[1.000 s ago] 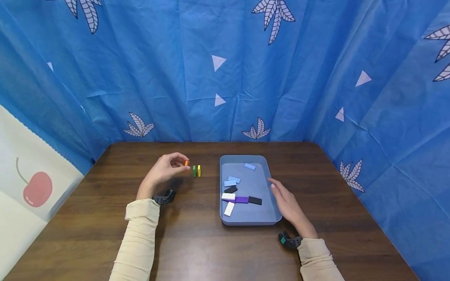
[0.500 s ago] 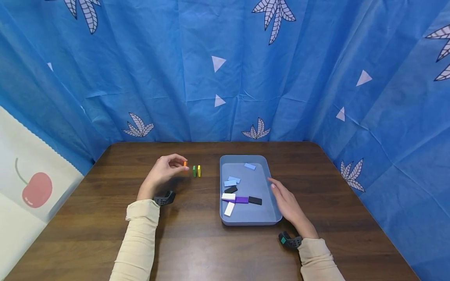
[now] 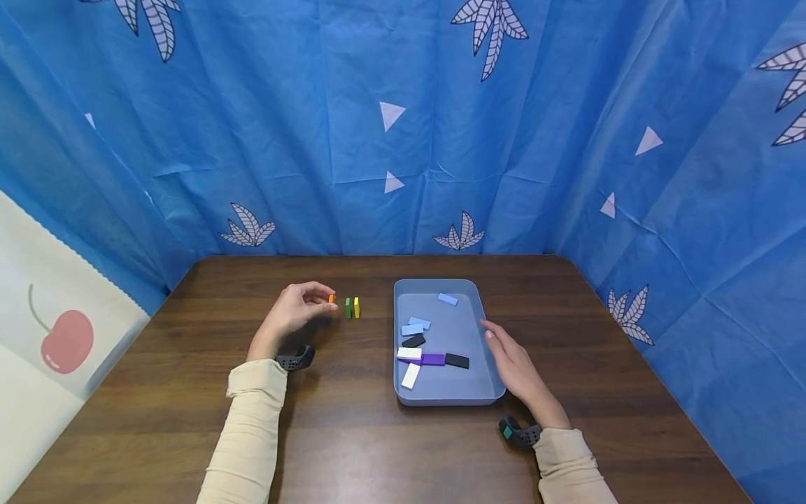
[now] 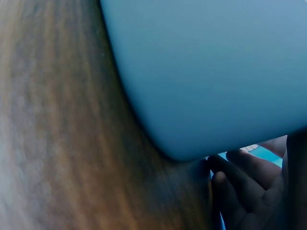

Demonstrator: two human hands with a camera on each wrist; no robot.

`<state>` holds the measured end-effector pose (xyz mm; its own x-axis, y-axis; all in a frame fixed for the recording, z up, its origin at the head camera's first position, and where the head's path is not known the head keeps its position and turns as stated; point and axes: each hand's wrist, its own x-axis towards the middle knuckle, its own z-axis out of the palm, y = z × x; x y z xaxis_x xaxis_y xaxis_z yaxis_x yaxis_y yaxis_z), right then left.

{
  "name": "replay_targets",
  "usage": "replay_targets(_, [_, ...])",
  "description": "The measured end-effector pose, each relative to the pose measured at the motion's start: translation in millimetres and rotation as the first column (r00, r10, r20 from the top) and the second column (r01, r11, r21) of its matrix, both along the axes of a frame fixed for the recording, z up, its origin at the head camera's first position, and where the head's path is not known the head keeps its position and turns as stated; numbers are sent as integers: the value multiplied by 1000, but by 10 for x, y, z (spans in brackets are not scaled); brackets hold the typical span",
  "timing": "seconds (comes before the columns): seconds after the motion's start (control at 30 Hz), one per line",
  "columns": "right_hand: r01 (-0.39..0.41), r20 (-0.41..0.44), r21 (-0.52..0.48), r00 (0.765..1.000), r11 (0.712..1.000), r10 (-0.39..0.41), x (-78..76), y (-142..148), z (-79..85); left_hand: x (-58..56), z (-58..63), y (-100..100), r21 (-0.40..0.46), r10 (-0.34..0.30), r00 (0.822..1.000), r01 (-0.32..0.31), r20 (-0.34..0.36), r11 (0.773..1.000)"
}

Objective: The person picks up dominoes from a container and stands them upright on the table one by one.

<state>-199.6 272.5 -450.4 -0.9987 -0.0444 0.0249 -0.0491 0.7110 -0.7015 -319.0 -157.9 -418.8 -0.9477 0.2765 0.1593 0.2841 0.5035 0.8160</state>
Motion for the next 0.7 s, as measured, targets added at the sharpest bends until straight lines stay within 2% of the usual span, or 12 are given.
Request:
replay_targets(0.3, [-5,-10,11,1000,1000,5,-3,3,2,-32,-105,14,-17,15,999,-14,41,1000])
replay_targets(0.7, [-11,-24,10,1000,1000,11,5,-4,21,-68,-212,58,-31,21,998,-19,57,999])
